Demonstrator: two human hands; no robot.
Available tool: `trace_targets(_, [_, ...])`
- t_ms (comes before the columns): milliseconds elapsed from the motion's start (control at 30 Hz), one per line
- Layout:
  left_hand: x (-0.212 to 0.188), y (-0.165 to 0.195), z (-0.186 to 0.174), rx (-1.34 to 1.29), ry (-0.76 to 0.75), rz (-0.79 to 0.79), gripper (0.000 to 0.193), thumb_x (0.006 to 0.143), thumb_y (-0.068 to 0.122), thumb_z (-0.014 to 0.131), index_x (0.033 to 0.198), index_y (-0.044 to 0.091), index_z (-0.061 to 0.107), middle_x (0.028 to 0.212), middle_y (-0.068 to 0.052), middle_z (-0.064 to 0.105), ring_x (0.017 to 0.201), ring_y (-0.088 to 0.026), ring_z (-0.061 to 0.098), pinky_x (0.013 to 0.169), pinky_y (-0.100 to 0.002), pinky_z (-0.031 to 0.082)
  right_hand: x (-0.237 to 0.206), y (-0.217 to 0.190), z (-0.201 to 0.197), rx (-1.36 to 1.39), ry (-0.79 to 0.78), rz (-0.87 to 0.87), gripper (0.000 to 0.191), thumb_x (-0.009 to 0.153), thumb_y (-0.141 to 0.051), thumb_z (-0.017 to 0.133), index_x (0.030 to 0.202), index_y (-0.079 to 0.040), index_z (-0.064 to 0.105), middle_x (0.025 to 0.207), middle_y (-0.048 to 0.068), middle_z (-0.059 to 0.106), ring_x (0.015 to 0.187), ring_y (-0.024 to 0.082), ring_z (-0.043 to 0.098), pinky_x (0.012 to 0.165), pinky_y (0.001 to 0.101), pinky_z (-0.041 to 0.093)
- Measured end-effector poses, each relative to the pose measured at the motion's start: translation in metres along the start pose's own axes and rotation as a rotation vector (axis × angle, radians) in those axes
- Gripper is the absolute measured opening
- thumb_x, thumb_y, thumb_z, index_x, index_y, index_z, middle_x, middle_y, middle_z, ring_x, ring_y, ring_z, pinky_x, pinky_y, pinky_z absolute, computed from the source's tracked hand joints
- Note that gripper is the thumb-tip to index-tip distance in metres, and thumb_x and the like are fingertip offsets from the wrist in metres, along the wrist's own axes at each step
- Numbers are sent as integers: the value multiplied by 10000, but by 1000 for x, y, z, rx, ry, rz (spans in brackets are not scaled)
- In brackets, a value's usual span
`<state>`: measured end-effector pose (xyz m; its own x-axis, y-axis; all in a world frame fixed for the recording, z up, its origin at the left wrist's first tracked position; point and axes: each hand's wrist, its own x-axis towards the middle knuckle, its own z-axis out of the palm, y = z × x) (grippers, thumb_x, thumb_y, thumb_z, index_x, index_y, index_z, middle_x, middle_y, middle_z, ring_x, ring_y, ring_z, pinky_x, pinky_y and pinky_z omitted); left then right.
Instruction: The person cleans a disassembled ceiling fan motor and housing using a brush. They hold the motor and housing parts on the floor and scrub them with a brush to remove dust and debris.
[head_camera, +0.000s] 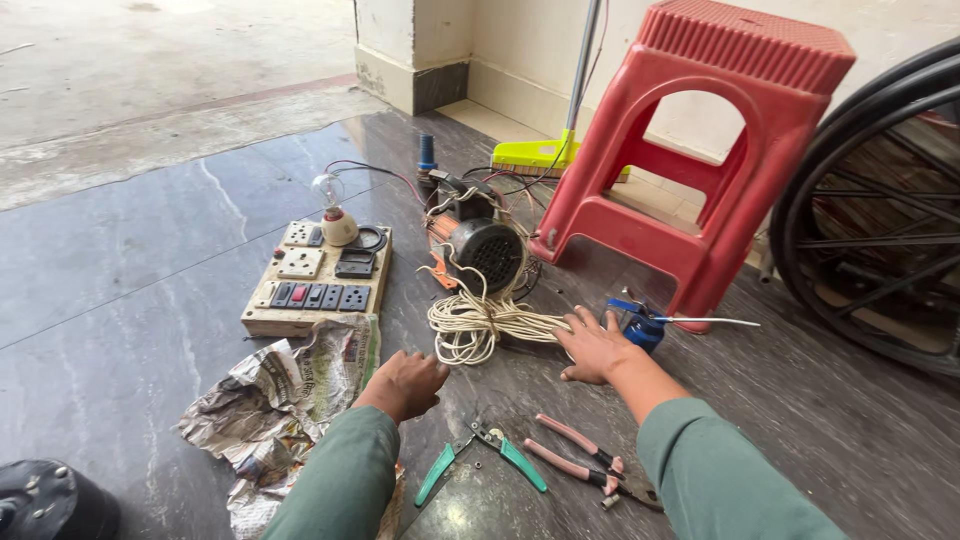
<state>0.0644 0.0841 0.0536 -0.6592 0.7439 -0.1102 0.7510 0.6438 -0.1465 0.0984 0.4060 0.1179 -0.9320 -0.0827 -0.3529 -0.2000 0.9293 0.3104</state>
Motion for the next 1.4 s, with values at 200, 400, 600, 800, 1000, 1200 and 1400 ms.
trace_targets(200, [-7,-6,10,60,-119,87,224,1000,284,637,1071,80,695,1010,-109,753,944,-287,741,819,-439,601,14,-18,1,2,-6,-44,897,878,-544,716,1578,-173,295,1663,117,233,1580,310,103,1211,669,200])
trace_targets(400, [-6,-10,5,-197,-174,-132,330,1022,350,607,1044,43,726,1040,-145,745,969,-310,725,876,-416,586,12,-23,-3,21,-82,-27,883,884,-540,710,1591,-213,296,1647,98,272,1579,286,138,1244,638,187])
trace_targets(600, [-11,-23,-1,-177,-161,-167,311,1023,341,581,1042,89,761,1070,-109,747,1005,-291,719,905,-413,578,9,-31,-8,52,-175,-12,895,897,-542,699,1610,-231,256,1661,80,244,1576,262,147,1247,657,170])
trace_targets(800, [-20,-28,-4,-92,-200,-131,371,1038,419,568,1045,95,748,1064,-109,745,1012,-297,717,896,-426,578,15,-43,-22,49,-118,-48,883,883,-540,715,1593,-235,289,1665,74,233,1573,264,154,1243,612,211])
trace_targets(1000, [-29,-39,3,-14,-252,-101,429,1010,505,588,1032,115,764,1040,-108,755,992,-306,723,876,-432,579,22,-59,-33,38,-87,-88,891,876,-535,718,1597,-229,294,1654,82,259,1571,268,172,1240,594,243])
trace_targets(1200, [-35,-51,17,48,-340,-106,514,1024,571,544,1018,107,765,1022,-98,760,971,-261,735,836,-425,598,27,-66,-35,44,-41,-108,873,887,-518,720,1586,-211,295,1701,107,102,1588,291,84,1235,623,220])
trace_targets(1400, [-41,-57,23,64,-417,-164,494,1047,545,513,1048,116,758,1020,-93,765,934,-225,755,826,-398,612,24,-66,-32,46,-36,-96,893,888,-514,718,1597,-213,264,1707,99,67,1590,291,59,1246,629,193])
